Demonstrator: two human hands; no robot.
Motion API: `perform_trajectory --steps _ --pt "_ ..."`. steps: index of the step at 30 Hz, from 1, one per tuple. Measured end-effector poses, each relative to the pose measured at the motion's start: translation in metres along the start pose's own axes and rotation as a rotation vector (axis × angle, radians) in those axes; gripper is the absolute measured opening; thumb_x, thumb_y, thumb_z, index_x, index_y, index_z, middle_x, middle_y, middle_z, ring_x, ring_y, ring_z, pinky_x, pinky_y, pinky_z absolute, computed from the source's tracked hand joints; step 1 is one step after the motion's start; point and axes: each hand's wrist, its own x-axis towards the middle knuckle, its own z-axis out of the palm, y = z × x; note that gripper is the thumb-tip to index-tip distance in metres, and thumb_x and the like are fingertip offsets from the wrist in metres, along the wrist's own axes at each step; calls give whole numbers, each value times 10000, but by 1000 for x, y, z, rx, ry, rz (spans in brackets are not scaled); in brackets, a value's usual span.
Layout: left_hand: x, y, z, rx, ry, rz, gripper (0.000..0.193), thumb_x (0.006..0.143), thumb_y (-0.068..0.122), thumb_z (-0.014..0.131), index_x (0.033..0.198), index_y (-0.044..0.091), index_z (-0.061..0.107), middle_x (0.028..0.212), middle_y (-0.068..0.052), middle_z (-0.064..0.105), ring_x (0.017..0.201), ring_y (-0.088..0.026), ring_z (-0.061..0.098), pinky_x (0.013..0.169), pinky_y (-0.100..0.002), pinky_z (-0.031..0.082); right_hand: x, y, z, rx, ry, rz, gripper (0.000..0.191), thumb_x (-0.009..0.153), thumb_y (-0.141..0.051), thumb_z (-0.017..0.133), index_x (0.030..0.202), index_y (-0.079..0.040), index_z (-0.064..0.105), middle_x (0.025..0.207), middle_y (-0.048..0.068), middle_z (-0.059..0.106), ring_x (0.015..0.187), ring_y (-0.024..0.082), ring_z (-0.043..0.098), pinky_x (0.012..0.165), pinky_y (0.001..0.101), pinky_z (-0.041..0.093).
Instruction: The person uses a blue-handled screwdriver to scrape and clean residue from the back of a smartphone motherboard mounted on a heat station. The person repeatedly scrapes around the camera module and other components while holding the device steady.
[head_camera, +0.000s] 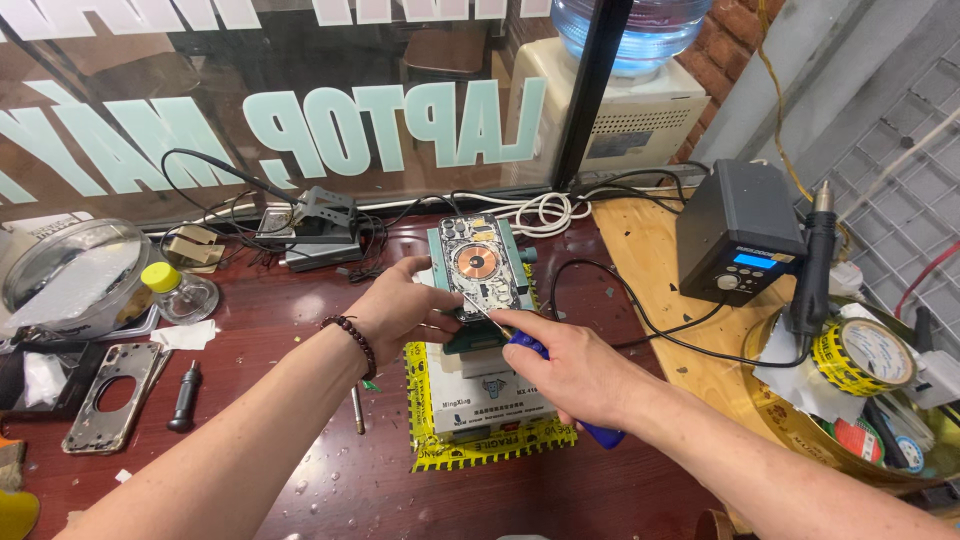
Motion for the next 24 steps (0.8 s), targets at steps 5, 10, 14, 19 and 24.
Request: perform_trajectory --steps 5,10,14,19,24 --pt "5 -2 0 -138 -41 -31 830 871 -24 636 1589 129 248 1104 -185 707 826 -261 714 731 -404 628 2 -5 8 51 32 -10 572 918 -318 542 1488 -287 507 527 39 561 417 155 600 471 339 564" --pt "4 -6 -3 -220 -102 -12 871 852 -42 627 1599 132 213 1119 -199 708 874 -292 732 812 -438 632 -3 -4 9 52 16 -4 556 928 -323 542 1483 -299 516 525 55 564 412 152 585 460 345 547" --pt "2 -9 -8 -258 -158 -15 986 808 -100 640 1613 144 126 1137 -231 708 913 -304 742 828 -432 630 -6 -5 9 65 8 7 556 933 -325 545 1488 -316 511 550 44 575 415 145 589 449 336 545" --pt "3 -7 -8 -256 -161 -13 1026 798 -114 655 1619 131 91 1130 -246 707 926 -320 734 823 -431 625 -9 -10 8 105 -12 81 574 948 -362 552 1520 -368 505 558 23 545 408 139 570 400 327 503" --pt "1 -6 -8 -277 -174 -10 1018 794 -138 633 1619 130 100 1156 -229 699 941 -298 735 826 -416 636 -16 -13 6 116 -50 117 538 954 -379 538 1491 -370 497 559 44 544 405 139 578 397 308 500"
